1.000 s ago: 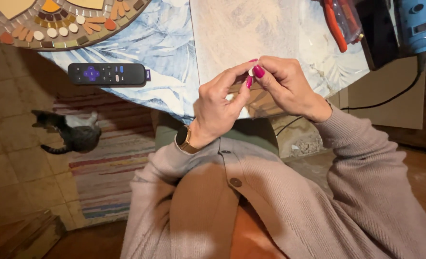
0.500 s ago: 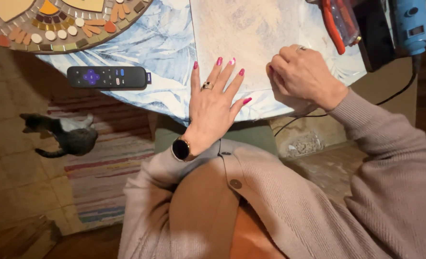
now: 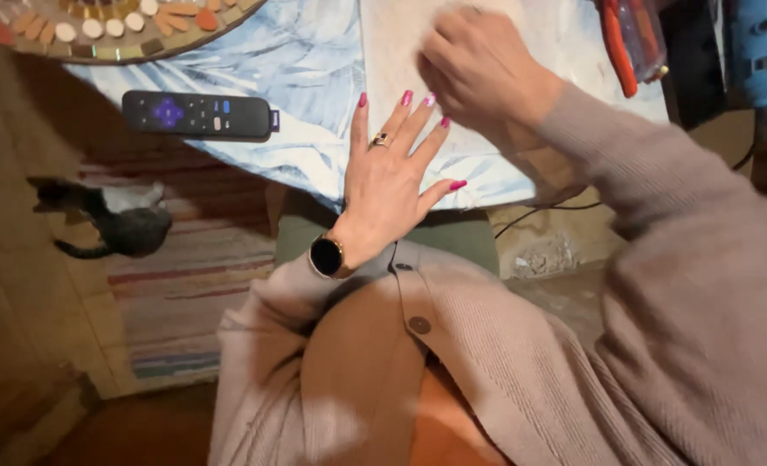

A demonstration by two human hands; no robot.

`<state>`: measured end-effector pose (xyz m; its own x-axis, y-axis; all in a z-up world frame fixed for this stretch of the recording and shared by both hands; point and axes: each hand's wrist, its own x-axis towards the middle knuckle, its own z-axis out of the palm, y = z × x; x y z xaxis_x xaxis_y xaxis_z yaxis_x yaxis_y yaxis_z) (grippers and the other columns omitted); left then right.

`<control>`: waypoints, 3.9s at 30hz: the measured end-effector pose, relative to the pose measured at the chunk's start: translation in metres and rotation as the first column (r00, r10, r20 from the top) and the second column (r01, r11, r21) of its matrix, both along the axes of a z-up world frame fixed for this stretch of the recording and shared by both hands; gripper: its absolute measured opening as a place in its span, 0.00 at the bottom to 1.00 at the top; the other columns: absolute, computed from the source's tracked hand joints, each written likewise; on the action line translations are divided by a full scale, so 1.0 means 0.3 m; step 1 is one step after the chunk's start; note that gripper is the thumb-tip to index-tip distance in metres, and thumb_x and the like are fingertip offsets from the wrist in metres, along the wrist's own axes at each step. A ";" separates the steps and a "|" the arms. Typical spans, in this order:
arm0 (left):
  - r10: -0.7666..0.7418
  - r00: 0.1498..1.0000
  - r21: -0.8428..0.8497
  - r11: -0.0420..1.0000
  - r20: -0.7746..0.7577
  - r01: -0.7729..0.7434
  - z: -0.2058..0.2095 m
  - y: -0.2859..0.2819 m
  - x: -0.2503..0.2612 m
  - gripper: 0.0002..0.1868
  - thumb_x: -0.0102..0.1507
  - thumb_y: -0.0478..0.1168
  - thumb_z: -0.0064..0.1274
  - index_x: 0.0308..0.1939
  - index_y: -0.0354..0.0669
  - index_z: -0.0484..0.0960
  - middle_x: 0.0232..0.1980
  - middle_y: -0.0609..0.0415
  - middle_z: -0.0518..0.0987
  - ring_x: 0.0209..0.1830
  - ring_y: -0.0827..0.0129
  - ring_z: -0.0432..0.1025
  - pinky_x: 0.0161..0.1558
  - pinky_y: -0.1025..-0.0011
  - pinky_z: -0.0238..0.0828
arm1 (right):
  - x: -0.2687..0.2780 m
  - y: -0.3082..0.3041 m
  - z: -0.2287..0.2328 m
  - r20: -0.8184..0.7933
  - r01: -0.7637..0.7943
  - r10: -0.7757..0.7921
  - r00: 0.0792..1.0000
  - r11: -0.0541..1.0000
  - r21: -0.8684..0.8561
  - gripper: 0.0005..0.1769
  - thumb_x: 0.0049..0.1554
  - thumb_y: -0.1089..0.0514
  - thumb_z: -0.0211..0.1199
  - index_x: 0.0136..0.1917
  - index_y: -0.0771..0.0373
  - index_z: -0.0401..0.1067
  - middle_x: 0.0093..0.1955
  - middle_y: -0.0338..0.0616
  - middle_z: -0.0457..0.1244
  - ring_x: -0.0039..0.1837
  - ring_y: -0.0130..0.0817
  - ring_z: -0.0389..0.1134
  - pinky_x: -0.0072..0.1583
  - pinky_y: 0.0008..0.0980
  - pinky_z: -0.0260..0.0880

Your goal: Sanding a small decorative piece at a workshop table.

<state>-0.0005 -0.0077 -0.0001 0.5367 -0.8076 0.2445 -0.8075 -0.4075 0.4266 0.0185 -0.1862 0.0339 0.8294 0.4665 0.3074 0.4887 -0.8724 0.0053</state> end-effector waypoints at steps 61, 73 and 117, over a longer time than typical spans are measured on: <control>-0.049 0.913 -0.501 0.847 -0.405 -0.177 0.174 -0.051 0.018 0.17 0.51 0.29 0.50 0.44 0.37 0.68 0.41 0.48 0.74 0.32 0.68 0.73 0.36 0.77 0.73 | -0.216 0.009 0.112 -0.585 0.432 0.125 0.802 0.555 0.711 0.10 0.57 0.61 0.47 0.42 0.67 0.68 0.35 0.38 0.53 0.35 0.23 0.49 0.38 0.20 0.50; -0.084 0.913 -0.525 0.837 -0.400 -0.153 0.157 -0.063 0.037 0.16 0.51 0.27 0.53 0.43 0.40 0.73 0.36 0.52 0.76 0.19 0.79 0.63 0.19 0.84 0.59 | -0.222 -0.004 0.107 -0.643 0.507 0.178 0.745 0.476 0.719 0.12 0.57 0.59 0.45 0.40 0.70 0.66 0.33 0.39 0.54 0.31 0.22 0.50 0.33 0.18 0.50; -0.050 0.998 -0.023 0.998 0.037 0.051 0.019 0.000 0.006 0.31 0.52 0.56 0.48 0.52 0.41 0.69 0.59 0.45 0.61 0.63 0.55 0.49 0.61 0.50 0.30 | 0.073 -0.013 -0.068 -0.027 0.024 -0.023 0.999 0.999 0.029 0.08 0.50 0.61 0.55 0.30 0.63 0.63 0.30 0.42 0.54 0.30 0.33 0.52 0.33 0.28 0.54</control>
<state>0.0014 -0.0078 0.0057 0.4855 -0.8273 0.2827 -0.8421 -0.3557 0.4053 0.0404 -0.1900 0.0135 0.8481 0.4376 0.2987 0.4674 -0.8834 -0.0330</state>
